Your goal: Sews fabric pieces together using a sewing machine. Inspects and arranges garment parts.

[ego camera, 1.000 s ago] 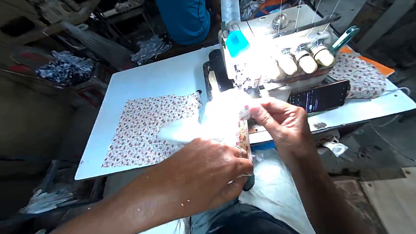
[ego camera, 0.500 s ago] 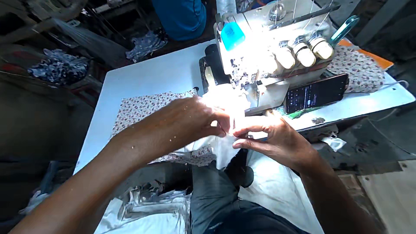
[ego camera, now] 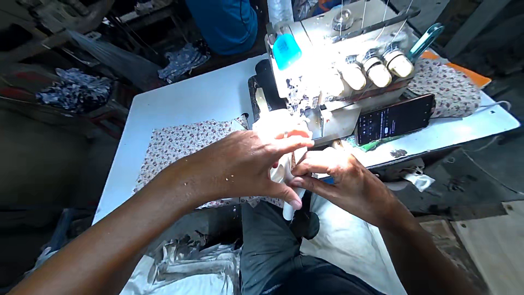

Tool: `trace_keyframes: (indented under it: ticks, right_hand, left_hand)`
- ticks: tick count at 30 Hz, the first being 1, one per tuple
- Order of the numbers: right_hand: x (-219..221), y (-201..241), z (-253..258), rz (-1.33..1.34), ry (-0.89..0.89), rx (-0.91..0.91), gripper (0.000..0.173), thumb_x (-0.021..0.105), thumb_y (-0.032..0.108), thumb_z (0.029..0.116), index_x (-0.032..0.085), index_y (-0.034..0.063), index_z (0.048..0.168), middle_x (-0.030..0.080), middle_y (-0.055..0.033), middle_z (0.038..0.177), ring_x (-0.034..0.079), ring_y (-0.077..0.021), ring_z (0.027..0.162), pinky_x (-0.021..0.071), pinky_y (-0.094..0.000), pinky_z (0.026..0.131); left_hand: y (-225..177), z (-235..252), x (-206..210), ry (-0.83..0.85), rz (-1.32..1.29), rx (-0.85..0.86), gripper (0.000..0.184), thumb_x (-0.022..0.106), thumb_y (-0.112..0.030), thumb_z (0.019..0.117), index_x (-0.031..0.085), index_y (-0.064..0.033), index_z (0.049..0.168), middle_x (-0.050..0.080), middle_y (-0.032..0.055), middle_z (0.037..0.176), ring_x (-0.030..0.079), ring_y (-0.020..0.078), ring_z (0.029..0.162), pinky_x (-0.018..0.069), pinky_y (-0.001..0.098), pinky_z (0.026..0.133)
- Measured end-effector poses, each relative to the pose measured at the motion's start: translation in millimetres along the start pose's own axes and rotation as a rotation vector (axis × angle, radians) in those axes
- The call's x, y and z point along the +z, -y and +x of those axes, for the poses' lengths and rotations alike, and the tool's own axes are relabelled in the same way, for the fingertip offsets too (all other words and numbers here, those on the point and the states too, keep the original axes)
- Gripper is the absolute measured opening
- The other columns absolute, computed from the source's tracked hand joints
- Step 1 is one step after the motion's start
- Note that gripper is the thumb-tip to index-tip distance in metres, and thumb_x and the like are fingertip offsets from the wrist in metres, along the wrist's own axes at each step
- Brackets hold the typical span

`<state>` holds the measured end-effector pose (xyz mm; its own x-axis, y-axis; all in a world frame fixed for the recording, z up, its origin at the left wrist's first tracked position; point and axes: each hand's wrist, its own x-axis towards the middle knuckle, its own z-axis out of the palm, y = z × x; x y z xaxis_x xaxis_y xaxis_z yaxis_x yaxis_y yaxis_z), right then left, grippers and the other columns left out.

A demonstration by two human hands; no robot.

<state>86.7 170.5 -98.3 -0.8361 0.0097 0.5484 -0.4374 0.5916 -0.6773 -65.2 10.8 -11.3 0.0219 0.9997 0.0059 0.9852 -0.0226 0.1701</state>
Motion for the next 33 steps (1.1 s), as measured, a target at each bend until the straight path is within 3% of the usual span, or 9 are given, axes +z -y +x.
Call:
trace_keyframes:
  ticks: [3,5,12,16,19,22,25,29,33]
  right_hand:
    - [3,4,2,-0.023,-0.077,0.017,0.014,0.069,0.021,0.0936,0.077,0.0096,0.091,0.071,0.0031,0.084,0.063,-0.0019,0.079,0.0482,-0.0206,0.073]
    - [3,8,4,0.019,-0.110,0.084,0.012,0.069,0.020,0.0946,0.072,0.0100,0.100,0.070,0.0059,0.088,0.065,0.0004,0.082,0.0525,-0.0183,0.074]
    - [19,7,-3,0.164,-0.323,0.310,0.035,0.072,0.014,0.0943,0.059,0.0094,0.127,0.066,-0.0018,0.121,0.066,-0.0061,0.108,0.0580,-0.0241,0.091]
    - [36,-12,-21,0.212,0.064,0.594,0.035,0.062,0.027,0.1023,0.060,0.0075,0.131,0.066,-0.0106,0.120,0.071,-0.0143,0.088,0.0616,-0.0327,0.076]
    - [61,-13,-8,0.241,0.263,0.467,0.044,0.059,0.028,0.1042,0.055,0.0027,0.140,0.066,-0.0166,0.123,0.071,-0.0187,0.091,0.0601,-0.0343,0.079]
    - [106,-6,15,0.133,-0.083,0.103,0.032,0.068,0.009,0.0928,0.065,-0.0080,0.120,0.067,-0.0230,0.115,0.071,-0.0263,0.100,0.0584,-0.0368,0.089]
    - [140,-24,32,-0.104,-0.280,-0.188,0.005,0.069,0.001,0.0825,0.073,0.0002,0.086,0.069,-0.0184,0.088,0.070,-0.0307,0.086,0.0576,-0.0388,0.074]
    - [135,-43,21,-0.215,0.098,-0.131,0.017,0.068,0.016,0.0965,0.073,0.0030,0.105,0.072,-0.0159,0.107,0.072,-0.0313,0.096,0.0600,-0.0456,0.079]
    - [95,-42,13,-0.123,0.060,-0.102,0.020,0.062,0.020,0.1013,0.074,0.0060,0.094,0.072,-0.0072,0.089,0.071,-0.0206,0.080,0.0577,-0.0386,0.070]
  left_hand:
    - [0,2,-6,-0.016,0.085,0.021,0.054,0.052,-0.072,0.0875,0.071,-0.0217,0.086,0.062,-0.0082,0.074,0.055,0.0050,0.058,0.0414,0.0260,0.049]
    - [2,3,-19,0.018,0.104,0.013,0.048,0.052,-0.065,0.0932,0.067,-0.0219,0.079,0.055,-0.0076,0.067,0.053,0.0064,0.057,0.0397,0.0270,0.050]
    - [19,-8,-43,-0.007,-0.041,-0.011,0.039,0.056,-0.048,0.0986,0.066,-0.0195,0.074,0.059,-0.0094,0.077,0.052,-0.0023,0.063,0.0411,0.0165,0.053]
    - [38,-19,-60,0.009,0.201,-0.239,0.036,0.055,-0.046,0.0990,0.070,-0.0154,0.087,0.062,0.0008,0.076,0.059,0.0179,0.065,0.0448,0.0436,0.057]
    - [42,-19,-59,-0.036,0.005,-0.157,0.026,0.058,-0.042,0.0962,0.068,-0.0227,0.082,0.061,-0.0136,0.086,0.050,-0.0063,0.067,0.0393,0.0139,0.056]
    - [26,-15,-59,-0.062,-0.041,-0.136,0.028,0.061,-0.045,0.0946,0.064,-0.0240,0.076,0.056,-0.0153,0.079,0.045,-0.0086,0.062,0.0340,0.0108,0.051]
    - [23,-24,-57,-0.006,0.228,-0.199,0.032,0.060,-0.049,0.0927,0.067,-0.0200,0.082,0.053,-0.0050,0.071,0.055,0.0123,0.060,0.0410,0.0356,0.051]
    - [43,-45,-49,-0.030,0.185,-0.255,0.035,0.056,-0.054,0.0942,0.067,-0.0217,0.084,0.054,-0.0078,0.077,0.051,0.0075,0.060,0.0411,0.0315,0.052]
    - [53,-54,-37,-0.072,0.099,-0.340,0.031,0.058,-0.048,0.0962,0.070,-0.0209,0.089,0.057,-0.0080,0.079,0.051,0.0064,0.063,0.0417,0.0306,0.056]
